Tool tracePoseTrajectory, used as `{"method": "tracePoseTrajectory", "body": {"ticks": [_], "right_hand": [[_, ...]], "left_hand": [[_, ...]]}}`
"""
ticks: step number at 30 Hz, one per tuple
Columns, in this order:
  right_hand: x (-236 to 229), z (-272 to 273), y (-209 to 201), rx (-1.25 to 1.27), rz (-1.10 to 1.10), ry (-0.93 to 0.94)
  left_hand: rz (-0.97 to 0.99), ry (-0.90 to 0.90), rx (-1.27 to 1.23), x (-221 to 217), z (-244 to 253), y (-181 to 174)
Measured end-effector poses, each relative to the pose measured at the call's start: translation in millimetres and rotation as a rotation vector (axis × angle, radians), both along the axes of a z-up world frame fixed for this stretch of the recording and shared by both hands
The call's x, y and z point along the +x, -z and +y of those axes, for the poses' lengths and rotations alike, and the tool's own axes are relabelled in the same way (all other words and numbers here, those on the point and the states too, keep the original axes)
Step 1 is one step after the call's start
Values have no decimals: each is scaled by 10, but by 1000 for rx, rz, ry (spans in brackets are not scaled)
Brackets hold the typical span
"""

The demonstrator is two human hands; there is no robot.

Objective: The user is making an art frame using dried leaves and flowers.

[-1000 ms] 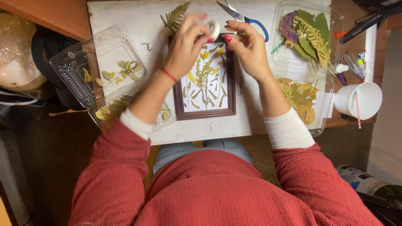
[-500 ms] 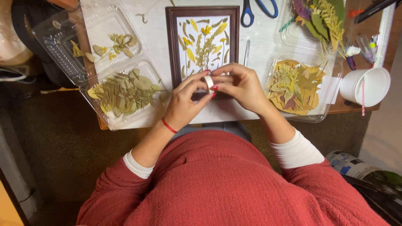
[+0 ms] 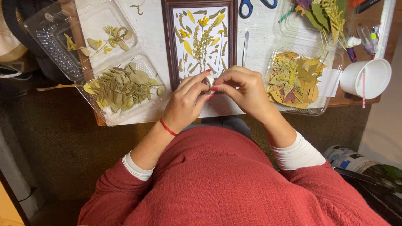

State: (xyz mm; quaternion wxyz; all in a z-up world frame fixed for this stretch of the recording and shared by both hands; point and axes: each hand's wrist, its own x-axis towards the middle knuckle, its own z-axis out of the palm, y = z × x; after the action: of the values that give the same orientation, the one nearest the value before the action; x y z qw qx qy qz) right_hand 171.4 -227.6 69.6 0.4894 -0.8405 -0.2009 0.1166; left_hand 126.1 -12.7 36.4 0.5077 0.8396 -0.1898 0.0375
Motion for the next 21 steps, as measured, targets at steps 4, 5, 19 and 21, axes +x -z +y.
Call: {"method": "tracePoseTrajectory", "body": {"ticks": [4,5,19,21], "right_hand": [[-3,55,-109,-46,-44,-16],[-11,72,-133,-75,-90,-28],[777,-346,290,-140,-376,90],[1288,-631,588,-283,-467,136]], "left_hand": [[42,-24,-37,-46,-11,44],[102,-42,-65,-62,-5,66],[191,-41,-218,-113,26,27],[291,-26,-303,-137,31,53]]}}
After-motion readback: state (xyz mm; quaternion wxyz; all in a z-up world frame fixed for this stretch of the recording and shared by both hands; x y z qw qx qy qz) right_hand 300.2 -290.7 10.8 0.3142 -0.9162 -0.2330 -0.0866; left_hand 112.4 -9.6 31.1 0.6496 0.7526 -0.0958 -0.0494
